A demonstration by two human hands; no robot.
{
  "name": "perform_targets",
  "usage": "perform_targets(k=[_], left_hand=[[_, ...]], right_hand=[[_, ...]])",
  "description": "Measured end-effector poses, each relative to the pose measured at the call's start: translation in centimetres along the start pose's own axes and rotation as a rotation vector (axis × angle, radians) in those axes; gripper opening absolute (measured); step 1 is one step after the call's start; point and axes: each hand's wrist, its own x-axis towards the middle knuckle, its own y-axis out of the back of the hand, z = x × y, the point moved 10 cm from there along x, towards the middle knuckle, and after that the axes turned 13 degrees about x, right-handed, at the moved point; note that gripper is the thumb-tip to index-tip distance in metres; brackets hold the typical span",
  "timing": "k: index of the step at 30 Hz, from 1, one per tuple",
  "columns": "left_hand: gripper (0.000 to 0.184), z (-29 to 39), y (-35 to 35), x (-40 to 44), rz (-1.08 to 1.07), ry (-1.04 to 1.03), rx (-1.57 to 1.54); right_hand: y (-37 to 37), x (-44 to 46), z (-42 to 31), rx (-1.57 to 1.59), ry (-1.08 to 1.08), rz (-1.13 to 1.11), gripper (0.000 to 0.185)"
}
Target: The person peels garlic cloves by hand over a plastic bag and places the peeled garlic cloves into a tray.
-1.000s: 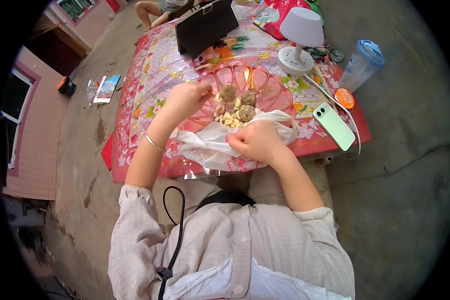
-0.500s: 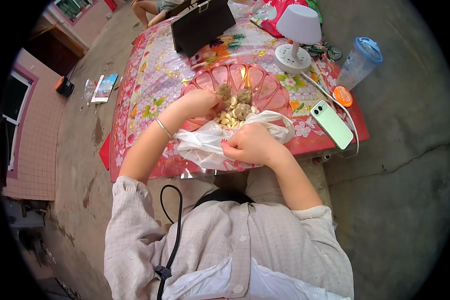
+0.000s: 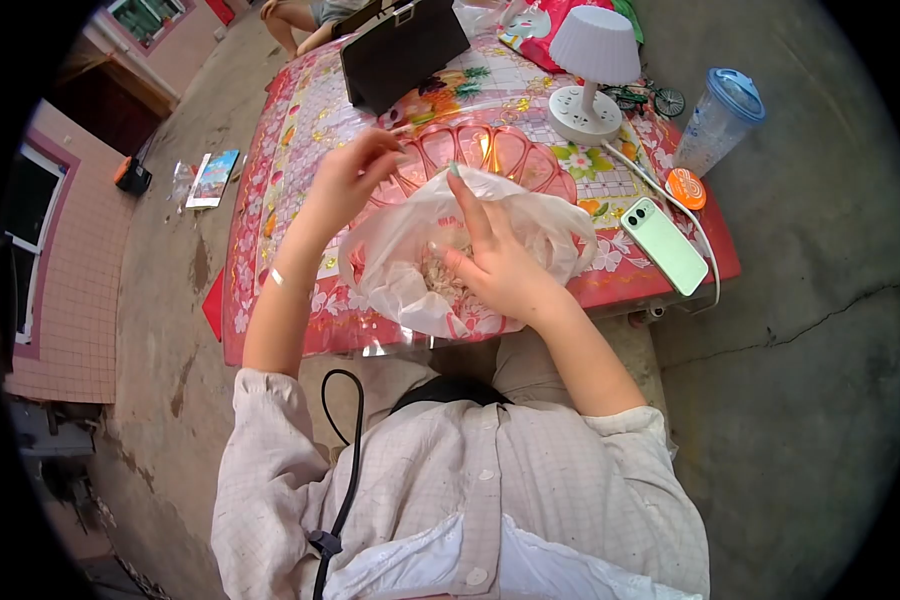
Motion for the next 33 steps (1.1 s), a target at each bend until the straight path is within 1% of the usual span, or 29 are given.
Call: perform_targets(k=[1, 2, 3, 5, 6, 7, 9, 11, 13, 14, 16, 20, 25, 33], left_hand=[[0.013, 1.2, -0.1, -1.1, 0.0, -0.001, 0.001], [0.014, 1.2, -1.6, -2.7, -0.091, 0.119, -0.213], [0.014, 1.1, -3.3, -4.0, -0.174, 0.24, -0.425], [0.013, -0.2, -6.6, -6.0, -0.227, 0.413, -0.68], [0.014, -0.1, -7.6, -6.2, -0.237, 0.45, -0.778], [0.014, -0.2, -8.4, -6.6, -0.243, 0.459, -0.787], [0.014, -0.3, -9.1, -6.6, -0.223, 0.386, -0.904], [0.014, -0.7, -9.9, -6.8, -0.243, 0.386, -0.921], [0.013, -1.0, -9.5, -6.7, -0.193, 0.389, -0.821], [0.013, -0.8, -9.5, -6.6, -0.193, 0.389, -0.821], [0.012, -0.6, -8.5, -6.3, -0.124, 0.341, -0.7], [0.012, -0.7, -8.3, -6.3, -0.094, 0.342, -0.676], [0.013, -0.5, -8.3, -6.4, -0.093, 0.311, -0.706], [0.012, 0.1, -8.0, -6.4, -0.079, 0.224, -0.614]], right_hand=[[0.0, 0.3, 1.0, 0.112, -0.037, -0.036, 0.045], [-0.3, 0.0, 1.9, 0.227, -0.087, -0.071, 0.036], [0.0, -0.1, 2.2, 0.232, -0.093, -0.075, 0.036], [-2.0, -1.2, 3.5, 0.882, -0.413, -0.235, 0.024], [-2.1, -1.0, 2.3, 0.868, -0.38, -0.249, 0.021], [-2.1, -1.5, 2.6, 0.867, -0.395, -0.245, 0.021], [-3.2, -1.8, 2.4, 0.809, -0.361, -0.427, 0.021], [-3.1, -1.6, 2.0, 0.796, -0.336, -0.43, 0.02], [-2.9, -1.6, 2.6, 0.783, -0.387, -0.368, 0.018], [-3.0, -1.6, 2.7, 0.783, -0.387, -0.368, 0.018], [-3.0, -1.6, 3.3, 0.771, -0.42, -0.321, 0.016], [-3.0, -1.5, 3.1, 0.753, -0.414, -0.318, 0.014], [-3.4, -1.7, 2.9, 0.881, -0.439, -0.369, 0.016], [-3.3, -1.6, 2.7, 0.836, -0.44, -0.367, 0.018]])
